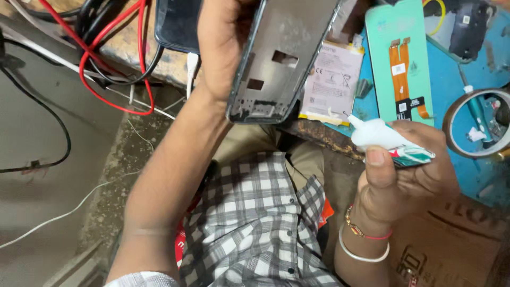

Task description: The person applies adhesive from a tube along the edges and internal frame of a disassembled smartphone chassis. They then align and press a new screen assembly onto the chassis to bond the components.

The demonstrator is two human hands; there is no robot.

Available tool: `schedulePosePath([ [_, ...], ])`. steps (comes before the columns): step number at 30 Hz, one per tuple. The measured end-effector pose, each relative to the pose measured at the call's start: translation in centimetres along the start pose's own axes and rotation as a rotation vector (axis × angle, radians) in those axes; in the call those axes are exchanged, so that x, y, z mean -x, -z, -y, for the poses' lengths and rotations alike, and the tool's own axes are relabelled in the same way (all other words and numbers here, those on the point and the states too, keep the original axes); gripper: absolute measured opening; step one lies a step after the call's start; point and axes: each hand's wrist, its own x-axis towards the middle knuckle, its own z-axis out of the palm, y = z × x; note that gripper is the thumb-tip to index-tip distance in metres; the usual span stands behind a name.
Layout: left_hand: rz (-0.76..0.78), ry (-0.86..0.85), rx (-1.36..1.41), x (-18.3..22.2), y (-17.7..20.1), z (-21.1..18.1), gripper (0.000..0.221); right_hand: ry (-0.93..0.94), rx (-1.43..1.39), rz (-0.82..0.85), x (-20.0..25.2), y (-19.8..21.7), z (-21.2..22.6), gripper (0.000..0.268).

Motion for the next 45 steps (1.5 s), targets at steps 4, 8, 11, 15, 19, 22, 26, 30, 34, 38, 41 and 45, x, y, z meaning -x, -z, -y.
schedulePosePath([
  [4,0.030,0.007,0.023,0.5,0.1,3.5,0.082,0.013,0.061,0.067,-1.1,-2.0,-0.9,0.035],
  [8,0.059,-0.001,0.041,1.8,0.5,5.6,0.078,-0.019,0.151,0.101,-0.3,-3.2,-0.2,0.037],
  [11,0.079,-0.028,0.035,1.9,0.6,6.2,0.076,0.048,0.274,0.143,-0.7,-3.5,-0.7,0.040],
  [15,0.091,-0.028,0.049,2.5,0.5,6.6,0.073,0.096,0.332,0.203,-0.8,-2.4,-1.5,0.042],
  [19,0.102,-0.038,0.045,2.5,0.6,6.5,0.070,0.111,0.358,0.195,-0.5,-2.3,-1.8,0.042],
  [22,0.107,-0.046,0.050,2.4,0.5,6.4,0.068,0.115,0.354,0.199,-0.4,-2.1,-1.9,0.042],
  [26,0.108,-0.054,0.051,2.5,0.4,6.4,0.065,0.114,0.369,0.221,-0.4,-1.8,-1.9,0.041],
  [30,0.106,-0.057,0.047,2.7,0.6,6.6,0.062,0.118,0.356,0.219,-0.3,-1.9,-2.1,0.041],
  [34,0.104,-0.062,0.040,2.7,0.5,6.7,0.059,0.109,0.330,0.207,-0.2,-2.2,-2.0,0.040],
  [38,0.106,-0.069,0.039,2.8,0.5,6.7,0.057,0.094,0.322,0.205,0.0,-2.1,-1.9,0.039],
  [41,0.109,-0.072,0.040,3.0,0.5,6.7,0.055,0.107,0.328,0.217,0.0,-1.9,-2.1,0.039],
  [45,0.105,-0.071,0.040,3.1,0.5,6.7,0.052,0.114,0.325,0.253,-0.1,-1.8,-2.0,0.037],
])
